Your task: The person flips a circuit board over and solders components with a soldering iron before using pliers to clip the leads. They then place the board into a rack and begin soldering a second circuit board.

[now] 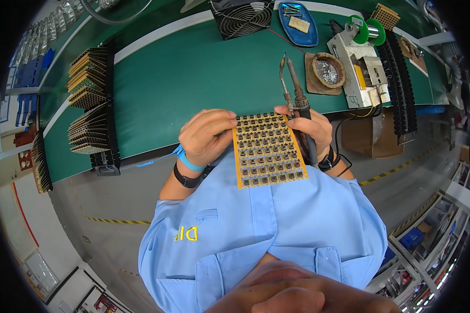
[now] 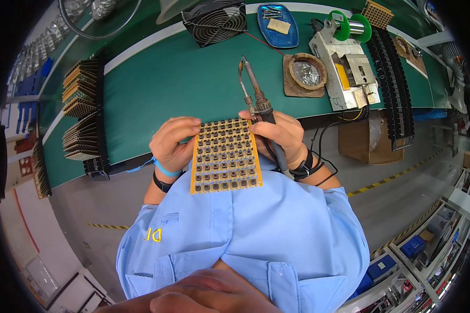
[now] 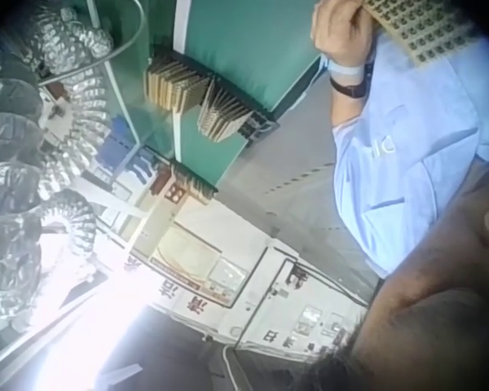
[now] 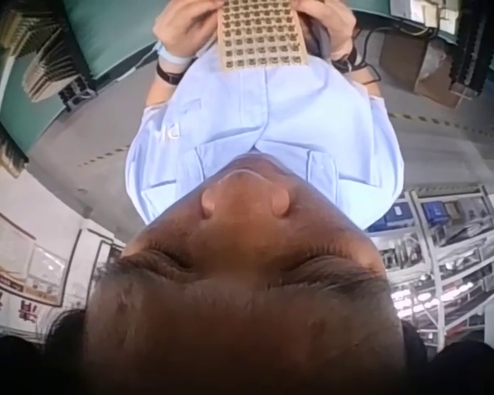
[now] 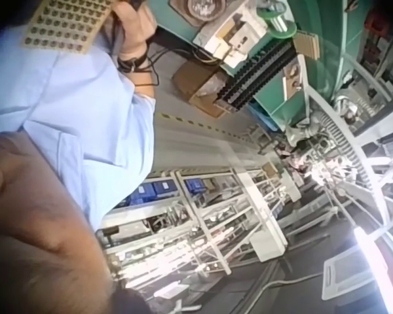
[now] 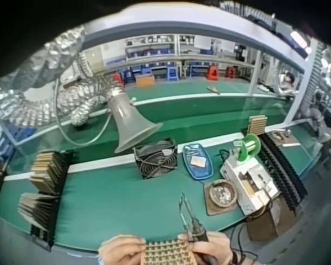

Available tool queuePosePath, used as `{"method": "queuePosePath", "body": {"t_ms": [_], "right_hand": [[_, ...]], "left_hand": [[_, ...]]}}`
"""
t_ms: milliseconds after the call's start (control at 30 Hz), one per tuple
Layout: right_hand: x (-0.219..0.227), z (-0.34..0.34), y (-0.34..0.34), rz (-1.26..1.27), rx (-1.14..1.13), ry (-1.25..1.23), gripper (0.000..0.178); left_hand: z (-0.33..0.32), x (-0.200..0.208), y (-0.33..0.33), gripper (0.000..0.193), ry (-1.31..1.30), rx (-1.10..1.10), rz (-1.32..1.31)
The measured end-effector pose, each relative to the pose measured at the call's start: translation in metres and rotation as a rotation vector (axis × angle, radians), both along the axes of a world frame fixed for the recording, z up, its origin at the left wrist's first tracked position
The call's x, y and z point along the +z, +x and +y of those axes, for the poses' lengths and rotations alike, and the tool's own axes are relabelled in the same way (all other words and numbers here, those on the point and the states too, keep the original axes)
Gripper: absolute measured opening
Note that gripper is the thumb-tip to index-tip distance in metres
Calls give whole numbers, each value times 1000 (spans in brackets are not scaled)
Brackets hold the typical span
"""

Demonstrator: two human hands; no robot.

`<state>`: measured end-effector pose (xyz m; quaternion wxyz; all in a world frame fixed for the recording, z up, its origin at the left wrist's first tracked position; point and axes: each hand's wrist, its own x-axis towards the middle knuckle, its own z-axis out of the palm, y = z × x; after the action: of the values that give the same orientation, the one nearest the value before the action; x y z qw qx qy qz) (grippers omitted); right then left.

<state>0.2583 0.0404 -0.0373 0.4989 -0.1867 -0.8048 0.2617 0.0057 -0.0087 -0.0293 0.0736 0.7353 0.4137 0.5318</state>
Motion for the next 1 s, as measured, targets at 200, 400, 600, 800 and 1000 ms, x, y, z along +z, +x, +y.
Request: {"method": "queuePosePath", "body": {"t_ms": [200, 400, 600, 800, 1000], "right_hand": [[-3, 1, -1, -1, -32, 39, 31], [-2, 2, -2, -16, -32, 32, 32], [4, 4, -4, -40, -23, 28, 33], [-1, 4, -3, -24, -26, 53, 34], [-2, 2, -5, -9, -53, 66, 32]], "left_hand": [[0, -4, 1, 22, 35, -46, -20], [2, -6, 1, 24, 57, -46, -9], [4, -6, 0, 25, 61, -32, 8], [2, 5, 5, 28, 21, -10, 3], [1, 1, 0, 29, 69, 11, 72]]}}
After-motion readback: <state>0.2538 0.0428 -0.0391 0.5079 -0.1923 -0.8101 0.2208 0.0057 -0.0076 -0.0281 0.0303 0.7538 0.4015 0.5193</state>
